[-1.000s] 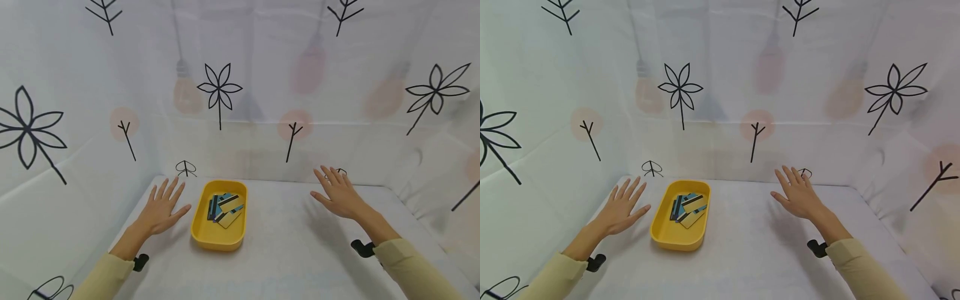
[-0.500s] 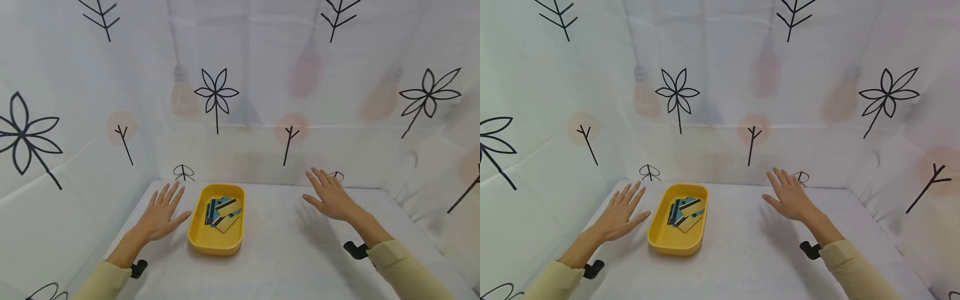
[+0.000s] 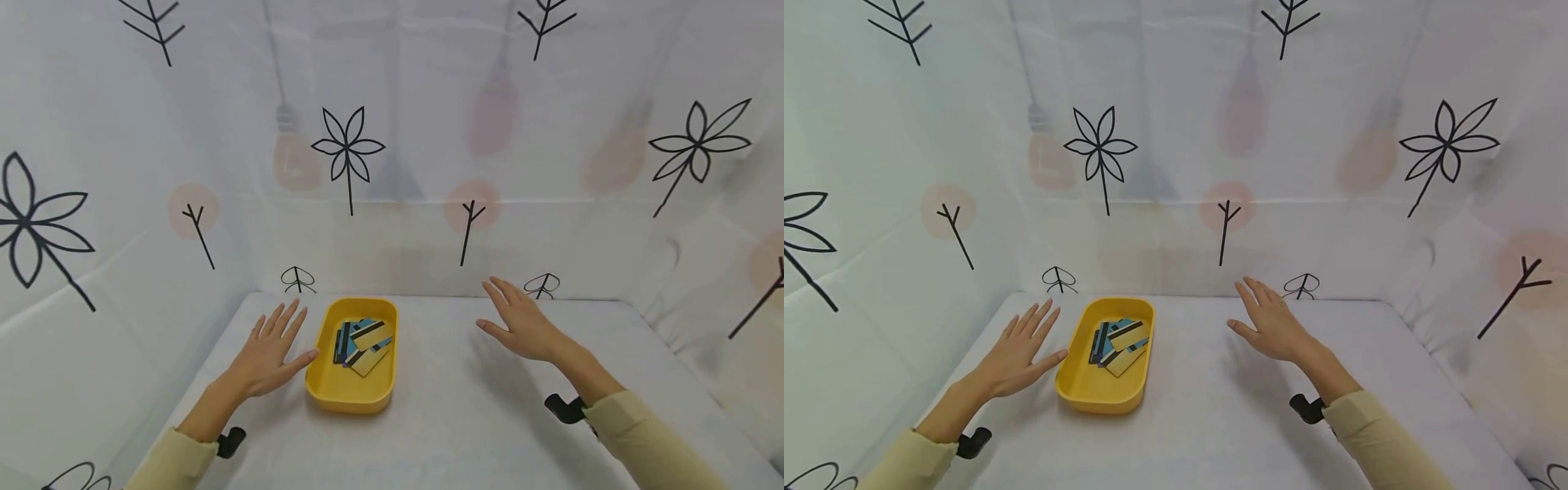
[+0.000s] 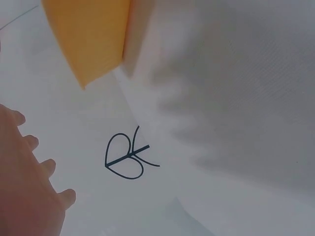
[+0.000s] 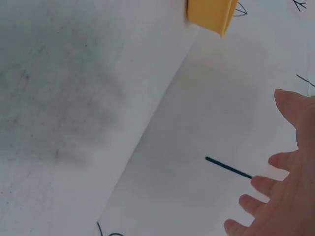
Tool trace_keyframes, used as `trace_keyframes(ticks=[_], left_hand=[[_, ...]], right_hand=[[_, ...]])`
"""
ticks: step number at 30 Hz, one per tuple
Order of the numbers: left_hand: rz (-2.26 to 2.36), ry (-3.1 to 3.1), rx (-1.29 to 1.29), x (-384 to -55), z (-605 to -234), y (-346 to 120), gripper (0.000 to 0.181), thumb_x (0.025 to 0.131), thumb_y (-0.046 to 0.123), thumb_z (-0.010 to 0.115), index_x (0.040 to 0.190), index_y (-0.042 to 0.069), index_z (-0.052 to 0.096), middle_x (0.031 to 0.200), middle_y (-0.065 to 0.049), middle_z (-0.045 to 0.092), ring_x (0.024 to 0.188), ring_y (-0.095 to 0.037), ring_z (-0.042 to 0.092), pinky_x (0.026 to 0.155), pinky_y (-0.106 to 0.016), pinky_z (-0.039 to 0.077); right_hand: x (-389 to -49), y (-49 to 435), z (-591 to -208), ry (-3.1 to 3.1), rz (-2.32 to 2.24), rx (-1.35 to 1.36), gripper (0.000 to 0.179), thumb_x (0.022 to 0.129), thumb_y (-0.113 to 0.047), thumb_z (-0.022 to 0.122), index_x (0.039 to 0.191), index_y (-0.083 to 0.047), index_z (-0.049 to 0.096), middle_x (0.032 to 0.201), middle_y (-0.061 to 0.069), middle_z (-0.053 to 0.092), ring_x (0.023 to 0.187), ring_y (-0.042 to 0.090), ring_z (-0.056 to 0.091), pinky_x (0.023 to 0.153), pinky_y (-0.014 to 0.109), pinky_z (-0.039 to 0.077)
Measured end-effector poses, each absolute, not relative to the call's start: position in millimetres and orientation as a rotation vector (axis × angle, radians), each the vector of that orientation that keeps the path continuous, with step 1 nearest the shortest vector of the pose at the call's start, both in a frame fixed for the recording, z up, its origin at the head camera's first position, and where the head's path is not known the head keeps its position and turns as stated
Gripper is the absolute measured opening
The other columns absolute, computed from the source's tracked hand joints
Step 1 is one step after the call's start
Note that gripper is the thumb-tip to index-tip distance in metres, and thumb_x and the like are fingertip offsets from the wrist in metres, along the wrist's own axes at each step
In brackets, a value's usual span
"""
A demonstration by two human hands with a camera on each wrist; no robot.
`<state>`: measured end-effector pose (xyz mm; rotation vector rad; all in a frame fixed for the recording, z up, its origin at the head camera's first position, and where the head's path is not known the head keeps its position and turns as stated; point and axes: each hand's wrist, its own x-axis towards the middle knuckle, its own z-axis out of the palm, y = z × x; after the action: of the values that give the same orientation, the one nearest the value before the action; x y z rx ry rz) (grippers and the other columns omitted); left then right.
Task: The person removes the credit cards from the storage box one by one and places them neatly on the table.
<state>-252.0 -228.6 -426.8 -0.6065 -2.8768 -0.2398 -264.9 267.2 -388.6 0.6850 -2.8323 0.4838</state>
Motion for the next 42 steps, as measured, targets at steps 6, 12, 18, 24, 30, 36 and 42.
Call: trace_keyframes(ticks=[6,12,18,24,30,36,42], left_hand=[[-0.248,-2.871,-0.6,-250,-429,-229,0.09,0.098,0.071,0.043,0.165,0.016,0.02,0.173,-0.009,0.008,0.156,-0.04,0.01,0.122,-0.068,0.008],[-0.273,-2.917,-0.602,-247,-433,-227,0.092,0.097,0.074,0.041,0.166,0.018,0.017,0.173,-0.007,0.003,0.157,-0.038,0.007,0.123,-0.066,0.005],[-0.282,-2.934,-0.591,-246,-438,-225,0.092,0.097,0.073,0.043,0.165,0.017,0.019,0.173,-0.008,0.005,0.157,-0.038,0.008,0.123,-0.066,0.006],[-0.328,-2.94,-0.591,-244,-440,-224,0.093,0.096,0.075,0.042,0.165,0.016,0.02,0.173,-0.009,0.007,0.157,-0.037,0.008,0.124,-0.063,0.009],[-0.371,-2.946,-0.609,-244,-442,-221,0.094,0.097,0.074,0.042,0.165,0.014,0.018,0.173,-0.008,0.006,0.157,-0.036,0.01,0.125,-0.06,0.011],[-0.396,-2.952,-0.613,-242,-444,-219,0.093,0.097,0.074,0.041,0.165,0.015,0.017,0.173,-0.008,0.007,0.157,-0.036,0.012,0.125,-0.059,0.014],[-0.421,-2.962,-0.612,-238,-449,-217,0.093,0.097,0.074,0.042,0.165,0.014,0.019,0.173,-0.007,0.009,0.156,-0.037,0.018,0.123,-0.061,0.02]], right_hand=[[-266,258,-392,-2.828,0.511,0.702,0.078,0.103,-0.038,0.061,0.16,0.002,0.024,0.165,0.026,0.021,0.15,0.049,0.021,0.117,0.071,0.02],[-264,248,-395,-2.831,0.553,0.715,0.078,0.102,-0.037,0.062,0.16,0.002,0.025,0.164,0.025,0.024,0.149,0.048,0.023,0.117,0.07,0.023],[-263,239,-398,-2.837,0.596,0.734,0.078,0.103,-0.039,0.061,0.16,0.0,0.025,0.165,0.023,0.024,0.15,0.046,0.024,0.116,0.069,0.026],[-263,233,-404,-2.831,0.625,0.755,0.077,0.102,-0.038,0.062,0.159,0.0,0.027,0.164,0.023,0.026,0.149,0.045,0.025,0.116,0.068,0.028],[-263,223,-407,-2.826,0.655,0.781,0.077,0.102,-0.038,0.062,0.158,0.002,0.028,0.163,0.023,0.028,0.148,0.045,0.028,0.116,0.067,0.03],[-264,214,-409,-2.841,0.666,0.805,0.077,0.103,-0.037,0.061,0.159,0.003,0.028,0.164,0.023,0.027,0.149,0.043,0.028,0.117,0.065,0.03],[-262,202,-412,-2.882,0.703,0.808,0.076,0.102,-0.04,0.061,0.158,0.003,0.031,0.165,0.021,0.027,0.15,0.041,0.028,0.117,0.062,0.032]])
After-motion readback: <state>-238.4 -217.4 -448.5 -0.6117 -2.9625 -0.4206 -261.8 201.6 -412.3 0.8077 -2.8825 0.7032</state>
